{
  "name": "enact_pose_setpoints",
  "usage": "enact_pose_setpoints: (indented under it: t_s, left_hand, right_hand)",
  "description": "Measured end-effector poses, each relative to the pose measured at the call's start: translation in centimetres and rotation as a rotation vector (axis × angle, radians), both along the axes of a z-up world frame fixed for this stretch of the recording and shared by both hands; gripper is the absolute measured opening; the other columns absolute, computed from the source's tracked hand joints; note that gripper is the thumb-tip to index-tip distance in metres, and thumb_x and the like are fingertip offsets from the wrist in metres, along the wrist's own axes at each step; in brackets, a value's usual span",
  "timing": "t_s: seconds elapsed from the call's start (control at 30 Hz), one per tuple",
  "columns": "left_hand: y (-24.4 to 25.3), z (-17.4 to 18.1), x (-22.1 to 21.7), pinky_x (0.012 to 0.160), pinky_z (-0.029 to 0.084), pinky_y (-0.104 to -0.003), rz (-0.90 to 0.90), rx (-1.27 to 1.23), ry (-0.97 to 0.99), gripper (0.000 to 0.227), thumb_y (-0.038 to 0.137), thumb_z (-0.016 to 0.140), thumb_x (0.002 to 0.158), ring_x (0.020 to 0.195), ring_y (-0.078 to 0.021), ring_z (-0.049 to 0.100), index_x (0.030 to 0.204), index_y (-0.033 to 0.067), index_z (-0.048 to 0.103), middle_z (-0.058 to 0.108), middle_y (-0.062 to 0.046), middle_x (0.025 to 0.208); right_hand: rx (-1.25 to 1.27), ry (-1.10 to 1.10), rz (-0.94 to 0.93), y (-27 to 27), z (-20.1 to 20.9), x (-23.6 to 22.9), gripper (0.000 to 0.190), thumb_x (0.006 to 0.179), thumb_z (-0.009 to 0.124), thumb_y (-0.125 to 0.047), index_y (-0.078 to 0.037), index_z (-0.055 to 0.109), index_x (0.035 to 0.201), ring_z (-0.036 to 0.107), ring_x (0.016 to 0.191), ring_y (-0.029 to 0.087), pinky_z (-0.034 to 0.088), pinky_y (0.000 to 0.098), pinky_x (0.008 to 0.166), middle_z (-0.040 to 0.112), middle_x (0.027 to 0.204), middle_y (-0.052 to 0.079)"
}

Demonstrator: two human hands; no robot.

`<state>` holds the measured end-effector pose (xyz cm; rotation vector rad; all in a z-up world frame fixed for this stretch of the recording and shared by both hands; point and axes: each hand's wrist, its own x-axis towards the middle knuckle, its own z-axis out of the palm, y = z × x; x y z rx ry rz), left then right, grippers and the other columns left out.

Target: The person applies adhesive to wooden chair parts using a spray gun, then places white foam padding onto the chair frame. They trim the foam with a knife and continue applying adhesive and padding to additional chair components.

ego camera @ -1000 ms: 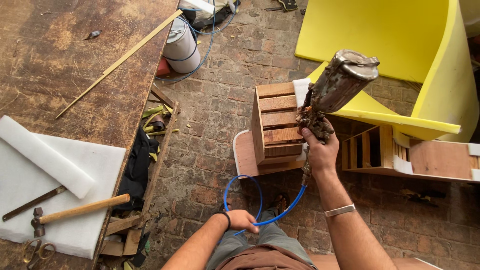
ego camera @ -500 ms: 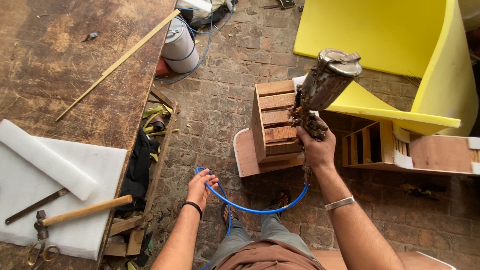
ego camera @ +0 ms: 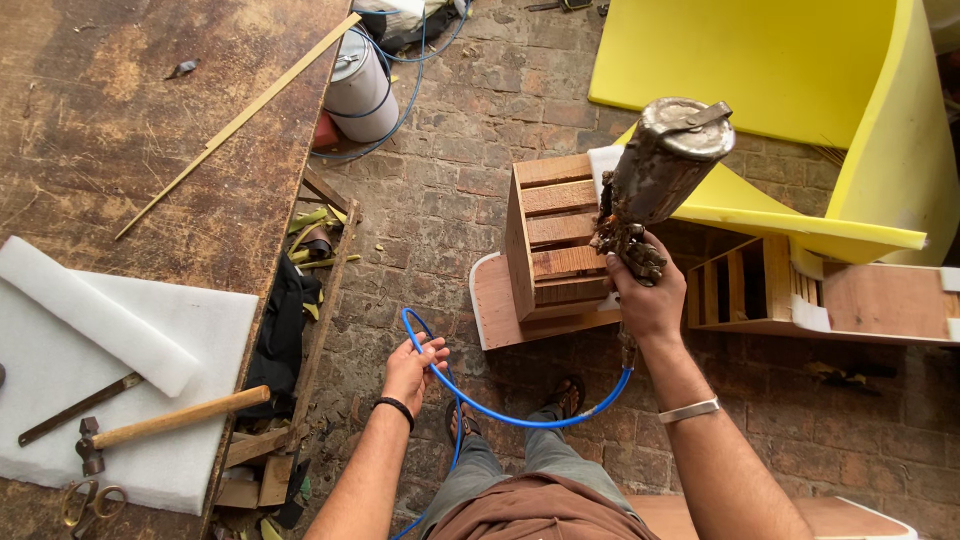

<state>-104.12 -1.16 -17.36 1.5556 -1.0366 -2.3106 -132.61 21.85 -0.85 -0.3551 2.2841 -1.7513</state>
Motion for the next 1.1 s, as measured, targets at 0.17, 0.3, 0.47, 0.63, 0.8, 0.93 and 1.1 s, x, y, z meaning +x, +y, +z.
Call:
enact_pose_setpoints:
  t_s: [0.17, 0.3, 0.47, 0.63, 0.8, 0.93, 1.1]
  left_hand:
    - [-0.1, 0.7, -0.4, 0.076, 0.062, -0.032, -0.027, -0.032, 0.019, 0.048, 0.000, 0.052, 0.099, 0.098, -0.0205, 0.071, 0.145, 0.0024, 0.043, 0.071, -0.014, 0.123]
    - [0.1, 1.2, -0.6, 0.078, 0.061, -0.033, -0.060, -0.044, 0.020, 0.039, -0.001, 0.053, 0.099, 0.099, -0.0197, 0.071, 0.137, 0.0043, 0.047, 0.071, -0.012, 0.123]
    - [0.4, 0.9, -0.3, 0.079, 0.062, -0.033, -0.116, -0.041, 0.008, 0.039, -0.003, 0.053, 0.097, 0.098, -0.0202, 0.072, 0.135, 0.0044, 0.049, 0.072, -0.013, 0.122]
    - [0.9, -0.1, -0.1, 0.077, 0.062, -0.033, -0.174, -0.011, 0.048, 0.037, -0.005, 0.054, 0.096, 0.096, -0.0207, 0.073, 0.131, 0.0035, 0.051, 0.072, -0.013, 0.119]
    - [1.3, -0.3, 0.4, 0.076, 0.062, -0.034, -0.254, -0.012, 0.047, 0.035, -0.005, 0.055, 0.096, 0.094, -0.0203, 0.072, 0.130, 0.0031, 0.051, 0.072, -0.013, 0.118]
    - [1.6, -0.1, 0.8, 0.075, 0.062, -0.035, -0.331, -0.008, 0.020, 0.036, -0.005, 0.055, 0.095, 0.093, -0.0209, 0.072, 0.130, 0.0035, 0.051, 0.073, -0.013, 0.116]
    - [1.5, -0.3, 1.6, 0.074, 0.061, -0.033, -0.370, -0.019, 0.011, 0.037, -0.004, 0.056, 0.095, 0.094, -0.0186, 0.072, 0.130, 0.0053, 0.051, 0.074, -0.012, 0.117]
  right_hand:
    - [-0.166, -0.043, 0.033, 0.5, -0.1, 0.8, 0.048, 0.096, 0.072, -0.005, 0.001, 0.055, 0.140, 0.072, 0.079, 0.014, 0.061, 0.0266, 0.068, 0.073, 0.103, 0.009]
    - [-0.065, -0.022, 0.001, 1.2, -0.1, 1.7, 0.049, 0.094, 0.072, -0.005, 0.000, 0.055, 0.140, 0.072, 0.079, 0.014, 0.062, 0.0264, 0.068, 0.074, 0.104, 0.009]
    - [-0.015, -0.086, 0.031, 2.3, -0.5, 4.0, 0.048, 0.094, 0.073, -0.005, 0.002, 0.056, 0.138, 0.072, 0.080, 0.013, 0.061, 0.0261, 0.070, 0.075, 0.101, 0.011]
    - [-0.098, -0.152, -0.028, 3.7, -1.3, 6.1, 0.052, 0.090, 0.076, -0.005, 0.001, 0.059, 0.139, 0.069, 0.077, 0.012, 0.059, 0.0257, 0.067, 0.075, 0.102, 0.009]
    - [0.021, -0.119, -0.072, 5.4, -1.5, 8.3, 0.050, 0.091, 0.075, -0.006, 0.000, 0.060, 0.138, 0.071, 0.077, 0.013, 0.060, 0.0261, 0.066, 0.076, 0.103, 0.008]
    - [0.033, -0.152, -0.080, 6.4, -1.9, 10.7, 0.053, 0.089, 0.076, -0.005, -0.001, 0.059, 0.139, 0.071, 0.078, 0.012, 0.060, 0.0259, 0.066, 0.075, 0.102, 0.008]
    - [-0.041, -0.148, -0.136, 7.2, -2.6, 13.0, 0.051, 0.089, 0.076, -0.005, 0.001, 0.060, 0.137, 0.070, 0.078, 0.012, 0.060, 0.0255, 0.066, 0.075, 0.101, 0.006]
